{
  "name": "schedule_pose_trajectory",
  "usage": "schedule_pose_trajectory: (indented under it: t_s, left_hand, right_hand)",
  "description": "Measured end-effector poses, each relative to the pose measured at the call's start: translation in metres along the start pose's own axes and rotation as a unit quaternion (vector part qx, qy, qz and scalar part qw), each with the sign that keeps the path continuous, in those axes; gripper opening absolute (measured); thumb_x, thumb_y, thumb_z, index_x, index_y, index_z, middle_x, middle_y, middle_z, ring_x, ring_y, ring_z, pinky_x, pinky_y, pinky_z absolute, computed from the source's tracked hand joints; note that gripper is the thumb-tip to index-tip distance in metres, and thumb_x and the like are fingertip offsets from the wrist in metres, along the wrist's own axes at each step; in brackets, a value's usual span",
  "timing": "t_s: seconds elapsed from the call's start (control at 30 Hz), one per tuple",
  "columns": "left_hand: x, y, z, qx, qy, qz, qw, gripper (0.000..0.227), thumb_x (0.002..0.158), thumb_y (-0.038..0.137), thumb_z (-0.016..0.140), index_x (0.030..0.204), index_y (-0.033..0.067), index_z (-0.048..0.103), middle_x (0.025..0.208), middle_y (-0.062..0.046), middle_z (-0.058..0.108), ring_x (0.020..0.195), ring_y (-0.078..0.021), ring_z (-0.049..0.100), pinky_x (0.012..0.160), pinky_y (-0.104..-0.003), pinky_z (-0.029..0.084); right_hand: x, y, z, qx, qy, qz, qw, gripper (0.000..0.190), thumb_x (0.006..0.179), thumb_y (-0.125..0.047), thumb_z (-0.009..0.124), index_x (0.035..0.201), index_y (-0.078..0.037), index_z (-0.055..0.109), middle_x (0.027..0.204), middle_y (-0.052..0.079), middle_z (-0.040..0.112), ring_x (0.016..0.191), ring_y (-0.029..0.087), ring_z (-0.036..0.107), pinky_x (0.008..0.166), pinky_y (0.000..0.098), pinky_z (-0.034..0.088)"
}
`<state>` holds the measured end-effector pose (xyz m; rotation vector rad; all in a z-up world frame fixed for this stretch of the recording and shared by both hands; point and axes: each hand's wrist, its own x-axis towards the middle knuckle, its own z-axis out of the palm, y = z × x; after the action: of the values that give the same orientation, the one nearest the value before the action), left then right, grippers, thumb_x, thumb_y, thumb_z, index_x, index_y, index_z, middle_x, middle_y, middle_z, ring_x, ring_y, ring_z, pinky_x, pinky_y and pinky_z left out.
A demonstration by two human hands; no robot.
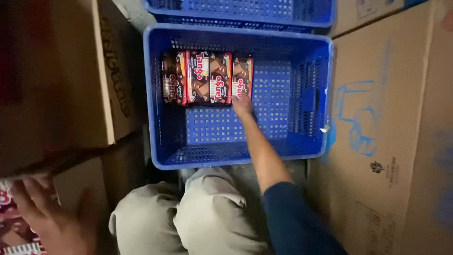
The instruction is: The person sits on the floor and transfers Tango chocolate bars from a cardboard box into a blue plastic basket. They pick up bars one or two at a time and place them into the basket repeatedly.
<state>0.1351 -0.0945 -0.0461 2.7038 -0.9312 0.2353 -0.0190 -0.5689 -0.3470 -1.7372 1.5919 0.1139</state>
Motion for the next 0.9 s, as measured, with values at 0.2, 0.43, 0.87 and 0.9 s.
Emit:
schedule_pose_trajectory:
  t_s: [0.2, 0.43, 0.87, 0.9]
  left_hand:
    - [0.013, 0.020, -0.007, 0.058, -0.015, -0.028, 0.998, 0.091, 0.107, 0.034, 0.081, 0.171, -0.0206, 0.046, 0.175, -0.048, 0.040, 0.146, -0.0811, 0.051, 0.118, -0.079, 0.030]
    - [0.008, 0.007, 0.003, 0.051, 0.009, -0.029, 0.998, 0.091, 0.103, 0.034, 0.085, 0.172, -0.0138, 0.050, 0.173, -0.047, 0.044, 0.144, -0.0792, 0.056, 0.120, -0.079, 0.031]
    - [0.008, 0.017, -0.029, -0.054, 0.054, -0.003, 0.997, 0.088, 0.097, 0.018, 0.090, 0.169, -0.0052, 0.046, 0.164, -0.043, 0.048, 0.150, -0.0598, 0.046, 0.124, -0.067, 0.039]
    - [0.005, 0.011, -0.028, -0.057, 0.083, 0.019, 0.995, 0.076, 0.101, 0.019, 0.089, 0.162, -0.0082, 0.054, 0.159, -0.037, 0.054, 0.144, -0.0546, 0.054, 0.124, -0.062, 0.042]
  right_hand:
    - [-0.004, -0.053, 0.066, 0.070, 0.071, 0.042, 0.994, 0.082, 0.095, -0.033, 0.074, 0.163, -0.004, 0.039, 0.156, 0.027, 0.059, 0.145, 0.048, 0.055, 0.121, 0.0557, 0.043]
    - [-0.005, -0.062, 0.034, 0.037, 0.154, 0.002, 0.987, 0.034, 0.090, -0.034, 0.078, 0.114, -0.012, 0.066, 0.114, 0.030, 0.069, 0.108, 0.052, 0.067, 0.096, 0.0609, 0.053]
    - [-0.114, -0.084, -0.055, 0.407, -0.193, -0.116, 0.885, 0.028, 0.098, -0.022, 0.080, 0.119, -0.008, 0.067, 0.108, 0.012, 0.079, 0.088, 0.019, 0.076, 0.062, 0.0370, 0.066]
    - [-0.127, -0.089, -0.060, 0.426, -0.224, -0.136, 0.866, 0.036, 0.098, -0.020, 0.080, 0.129, -0.006, 0.068, 0.116, 0.016, 0.083, 0.093, 0.019, 0.079, 0.078, 0.0329, 0.066]
